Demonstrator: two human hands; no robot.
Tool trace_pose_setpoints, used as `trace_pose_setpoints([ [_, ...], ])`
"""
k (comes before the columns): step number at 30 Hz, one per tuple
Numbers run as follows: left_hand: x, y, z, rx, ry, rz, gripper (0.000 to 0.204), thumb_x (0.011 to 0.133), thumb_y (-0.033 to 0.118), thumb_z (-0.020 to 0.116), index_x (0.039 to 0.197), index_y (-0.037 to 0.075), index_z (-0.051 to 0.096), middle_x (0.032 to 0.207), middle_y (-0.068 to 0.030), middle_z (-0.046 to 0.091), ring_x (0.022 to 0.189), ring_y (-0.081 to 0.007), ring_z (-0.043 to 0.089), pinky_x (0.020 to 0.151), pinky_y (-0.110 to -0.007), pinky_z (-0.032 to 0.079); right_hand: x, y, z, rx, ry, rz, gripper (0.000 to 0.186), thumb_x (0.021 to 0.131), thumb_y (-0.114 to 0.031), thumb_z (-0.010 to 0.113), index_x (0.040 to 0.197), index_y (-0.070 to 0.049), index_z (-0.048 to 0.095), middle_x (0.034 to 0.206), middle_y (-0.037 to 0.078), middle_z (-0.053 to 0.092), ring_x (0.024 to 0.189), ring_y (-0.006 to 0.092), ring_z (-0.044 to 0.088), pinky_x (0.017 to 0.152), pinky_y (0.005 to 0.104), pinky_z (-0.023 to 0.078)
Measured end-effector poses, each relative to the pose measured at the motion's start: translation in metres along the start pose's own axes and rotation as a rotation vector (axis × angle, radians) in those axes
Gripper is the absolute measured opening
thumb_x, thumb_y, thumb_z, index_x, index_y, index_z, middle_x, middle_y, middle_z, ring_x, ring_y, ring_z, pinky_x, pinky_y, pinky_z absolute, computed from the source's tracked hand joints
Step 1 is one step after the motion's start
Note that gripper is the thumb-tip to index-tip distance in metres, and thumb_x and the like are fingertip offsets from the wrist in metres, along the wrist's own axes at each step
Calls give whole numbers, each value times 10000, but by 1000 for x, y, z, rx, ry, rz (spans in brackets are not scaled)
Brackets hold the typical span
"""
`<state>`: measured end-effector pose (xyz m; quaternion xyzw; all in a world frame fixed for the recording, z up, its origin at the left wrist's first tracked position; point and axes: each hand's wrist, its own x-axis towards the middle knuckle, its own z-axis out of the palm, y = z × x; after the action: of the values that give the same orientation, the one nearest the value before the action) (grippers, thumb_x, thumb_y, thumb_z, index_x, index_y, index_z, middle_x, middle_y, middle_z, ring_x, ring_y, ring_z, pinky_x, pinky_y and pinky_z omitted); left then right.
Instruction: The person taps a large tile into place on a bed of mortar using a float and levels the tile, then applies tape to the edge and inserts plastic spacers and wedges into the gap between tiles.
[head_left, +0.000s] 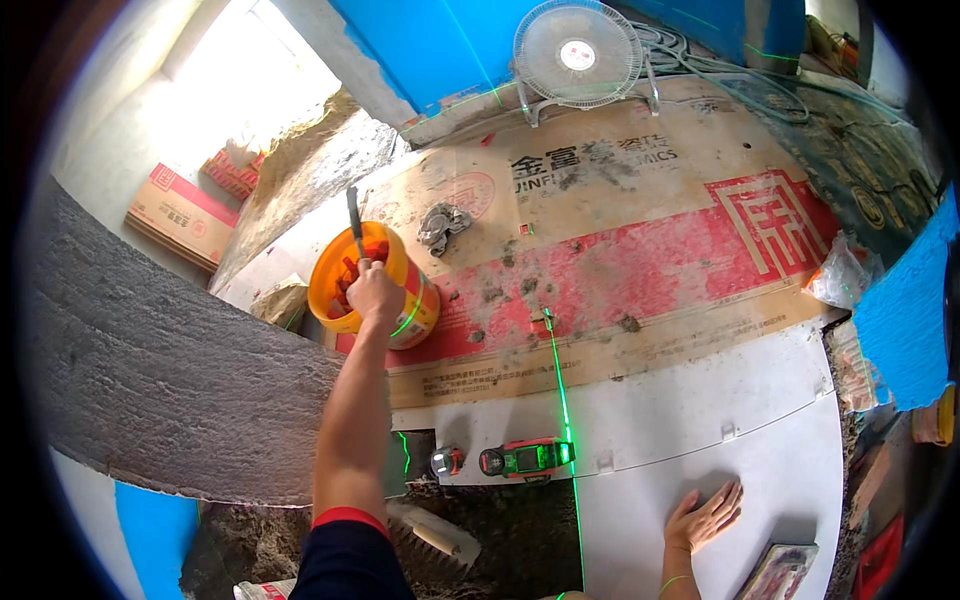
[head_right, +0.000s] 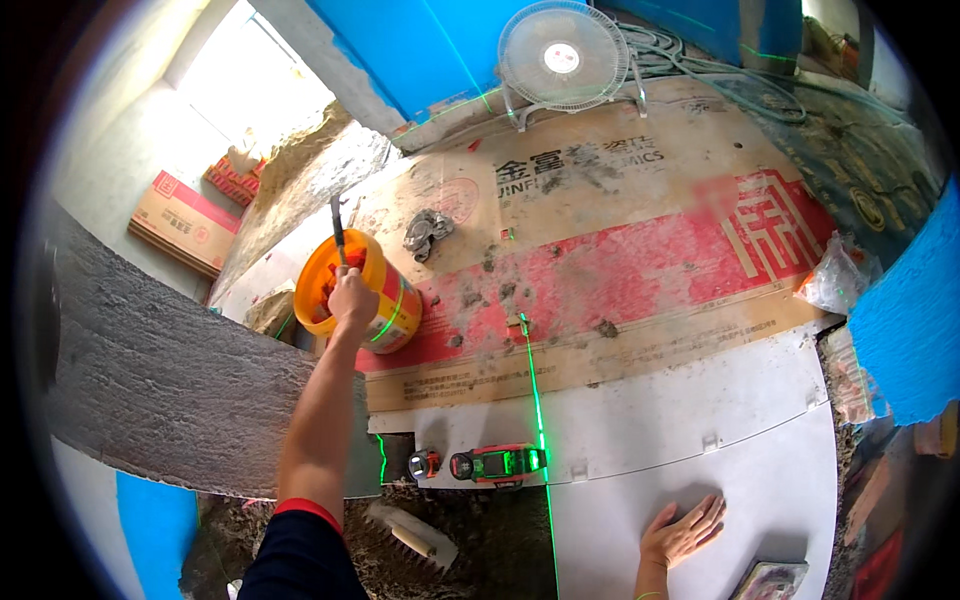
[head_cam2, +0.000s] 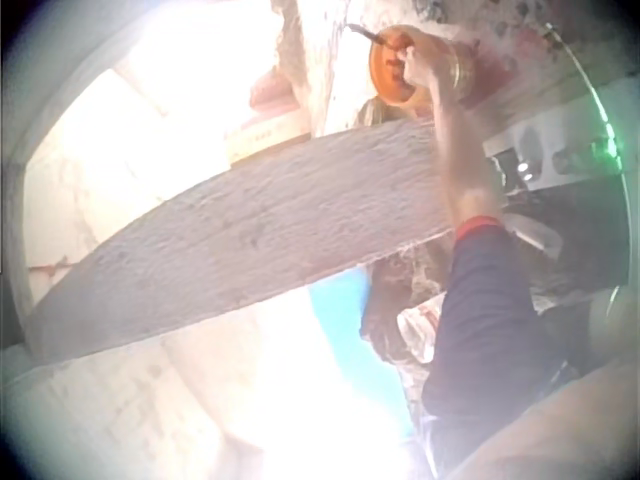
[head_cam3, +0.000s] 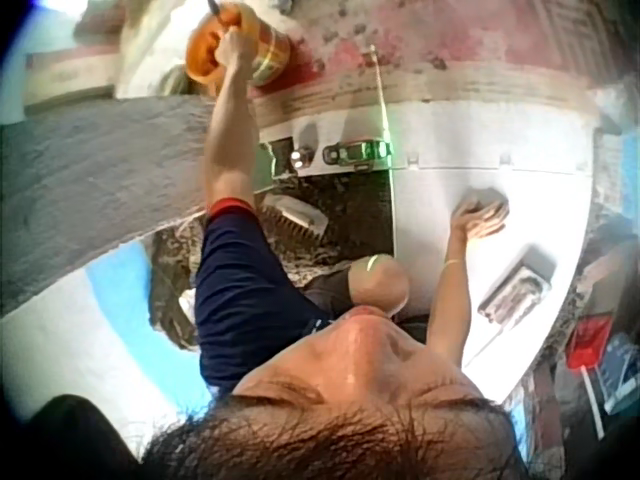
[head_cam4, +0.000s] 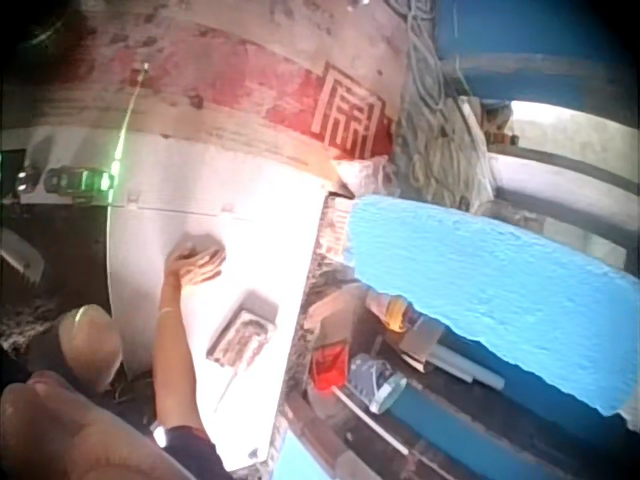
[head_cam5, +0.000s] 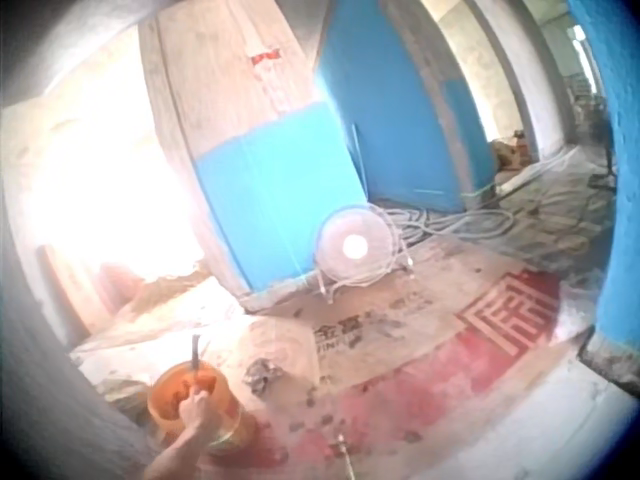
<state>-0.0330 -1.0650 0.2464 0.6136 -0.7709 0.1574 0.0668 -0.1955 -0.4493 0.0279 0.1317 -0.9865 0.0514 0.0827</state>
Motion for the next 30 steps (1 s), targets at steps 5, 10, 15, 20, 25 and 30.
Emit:
trace_pose_setpoints([
  [5, -42, 28, -28, -51, -109, 97, 313, 862, 111, 586, 1160, 50, 659, 1216, -176, 678, 1114, -364, 692, 877, -488, 577, -3, 5, 9, -10, -12, 15, 665, 1053, -387, 473, 1565, 16, 343, 1618, 194, 369, 1533, 379, 303, 1248, 561, 214],
  [10, -78, 25, -62, -223, -57, 435, 171, 853, 190, 653, 875, 43, 737, 967, -146, 728, 909, -333, 722, 816, -453, 598, -1, 4, 10, 32, 76, 11, 650, 1026, -325, 527, 1557, 10, 356, 1606, 177, 402, 1532, 347, 316, 1246, 550, 222],
  [15, -21, 2, -76, -658, -367, 85, 285, 917, 326, 668, 929, 60, 771, 916, -202, 735, 902, -370, 721, 817, -459, 554, 2, 6, 12, 264, 315, -176, 655, 1026, -425, 529, 1530, -73, 303, 1489, 293, 472, 1346, 535, 470, 1026, 770, 318],
  [20, 26, 10, -37, -598, 19, 53, 267, 935, 259, 635, 1002, 39, 771, 938, -218, 742, 891, -394, 712, 827, -452, 558, 1, 11, 26, 258, 345, -153, 613, 1036, -449, 499, 1508, -80, 369, 1492, 287, 472, 1344, 515, 484, 1033, 740, 349],
  [25, 64, 45, 26, -812, -483, -9, 221, 947, 178, 593, 1017, 21, 732, 905, -186, 719, 802, -310, 693, 743, -462, 554, -2, 12, 25, 260, 322, -141, 609, 979, -373, 560, 1483, -54, 436, 1509, 279, 469, 1406, 482, 436, 1093, 724, 313],
  [30, 88, 61, 71, -962, -418, -450, 260, 987, 117, 528, 1164, 66, 711, 1018, -121, 686, 899, -260, 643, 798, -424, 524, 0, 7, 9, 88, 85, -44, 682, 963, -338, 525, 1500, 61, 393, 1566, 261, 401, 1498, 419, 340, 1238, 600, 210],
])
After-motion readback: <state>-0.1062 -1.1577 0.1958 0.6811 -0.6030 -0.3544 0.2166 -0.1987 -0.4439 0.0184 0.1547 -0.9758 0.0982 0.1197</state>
